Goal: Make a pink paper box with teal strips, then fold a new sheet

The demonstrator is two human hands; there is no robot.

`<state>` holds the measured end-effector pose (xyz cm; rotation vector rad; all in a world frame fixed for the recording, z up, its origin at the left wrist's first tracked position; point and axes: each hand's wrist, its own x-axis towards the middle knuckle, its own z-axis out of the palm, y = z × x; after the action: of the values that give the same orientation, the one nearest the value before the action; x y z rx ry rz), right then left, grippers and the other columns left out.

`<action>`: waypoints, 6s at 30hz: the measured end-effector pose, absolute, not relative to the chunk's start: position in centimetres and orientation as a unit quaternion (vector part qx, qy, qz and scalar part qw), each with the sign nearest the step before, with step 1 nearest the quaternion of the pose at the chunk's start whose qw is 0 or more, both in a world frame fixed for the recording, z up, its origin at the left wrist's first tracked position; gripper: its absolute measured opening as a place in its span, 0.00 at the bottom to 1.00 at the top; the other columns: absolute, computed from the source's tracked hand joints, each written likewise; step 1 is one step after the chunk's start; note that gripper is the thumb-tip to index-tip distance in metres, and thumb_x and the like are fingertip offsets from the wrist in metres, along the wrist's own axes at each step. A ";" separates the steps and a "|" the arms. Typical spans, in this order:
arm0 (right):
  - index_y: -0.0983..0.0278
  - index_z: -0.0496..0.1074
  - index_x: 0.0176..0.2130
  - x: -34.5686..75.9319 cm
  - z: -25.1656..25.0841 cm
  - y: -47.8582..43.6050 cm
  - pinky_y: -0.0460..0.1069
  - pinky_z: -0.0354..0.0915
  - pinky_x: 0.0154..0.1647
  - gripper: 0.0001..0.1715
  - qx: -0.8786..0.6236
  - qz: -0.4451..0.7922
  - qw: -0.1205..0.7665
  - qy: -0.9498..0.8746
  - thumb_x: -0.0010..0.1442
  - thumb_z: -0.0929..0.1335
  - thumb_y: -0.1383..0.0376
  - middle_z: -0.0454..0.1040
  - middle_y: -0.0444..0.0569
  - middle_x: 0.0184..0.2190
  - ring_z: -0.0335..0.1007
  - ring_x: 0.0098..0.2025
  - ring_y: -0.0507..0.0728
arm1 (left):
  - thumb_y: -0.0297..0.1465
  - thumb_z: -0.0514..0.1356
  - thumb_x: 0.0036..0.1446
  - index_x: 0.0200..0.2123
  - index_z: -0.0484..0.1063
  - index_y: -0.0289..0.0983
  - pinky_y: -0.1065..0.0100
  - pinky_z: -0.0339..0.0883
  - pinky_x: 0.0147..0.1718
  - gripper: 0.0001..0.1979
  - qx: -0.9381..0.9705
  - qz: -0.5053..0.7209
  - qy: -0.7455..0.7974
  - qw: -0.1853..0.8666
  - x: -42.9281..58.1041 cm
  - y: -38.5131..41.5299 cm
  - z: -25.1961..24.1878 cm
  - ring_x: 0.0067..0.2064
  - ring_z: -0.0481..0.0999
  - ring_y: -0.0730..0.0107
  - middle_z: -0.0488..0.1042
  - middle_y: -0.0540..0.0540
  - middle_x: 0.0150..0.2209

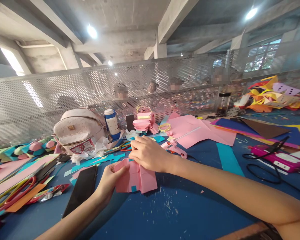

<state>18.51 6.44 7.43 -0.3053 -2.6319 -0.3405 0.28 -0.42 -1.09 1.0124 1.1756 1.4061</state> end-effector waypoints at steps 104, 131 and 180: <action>0.63 0.73 0.33 21.3 -0.8 7.2 0.51 0.63 0.38 0.11 -0.332 0.370 0.392 -0.774 0.54 0.71 0.58 0.75 0.47 0.32 0.70 0.37 0.58 | 0.38 0.74 0.38 0.29 0.75 0.35 0.73 0.64 0.31 0.18 0.477 0.624 0.480 0.391 -2.2 0.0 -1.7 0.30 0.71 0.73 0.71 0.52 0.27; 0.63 0.71 0.33 21.3 -1.5 7.7 0.49 0.66 0.28 0.22 -0.311 0.463 0.401 -0.727 0.51 0.73 0.48 0.71 0.45 0.26 0.67 0.26 0.54 | 0.38 0.73 0.40 0.27 0.72 0.36 0.74 0.63 0.30 0.17 0.493 0.608 0.480 0.396 -1.6 -0.4 -1.8 0.28 0.70 0.75 0.71 0.53 0.26; 0.63 0.73 0.33 21.2 -2.0 7.5 0.51 0.63 0.35 0.10 -0.335 0.378 0.432 -0.747 0.55 0.69 0.59 0.76 0.48 0.31 0.69 0.32 0.57 | 0.38 0.73 0.42 0.28 0.71 0.35 0.76 0.62 0.30 0.17 0.478 0.614 0.472 0.414 -2.2 -0.1 -2.7 0.30 0.68 0.76 0.70 0.53 0.27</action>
<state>21.16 7.48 -2.00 -0.8358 -1.8625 0.9429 -2.16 -0.12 -2.75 1.2015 1.1873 1.5433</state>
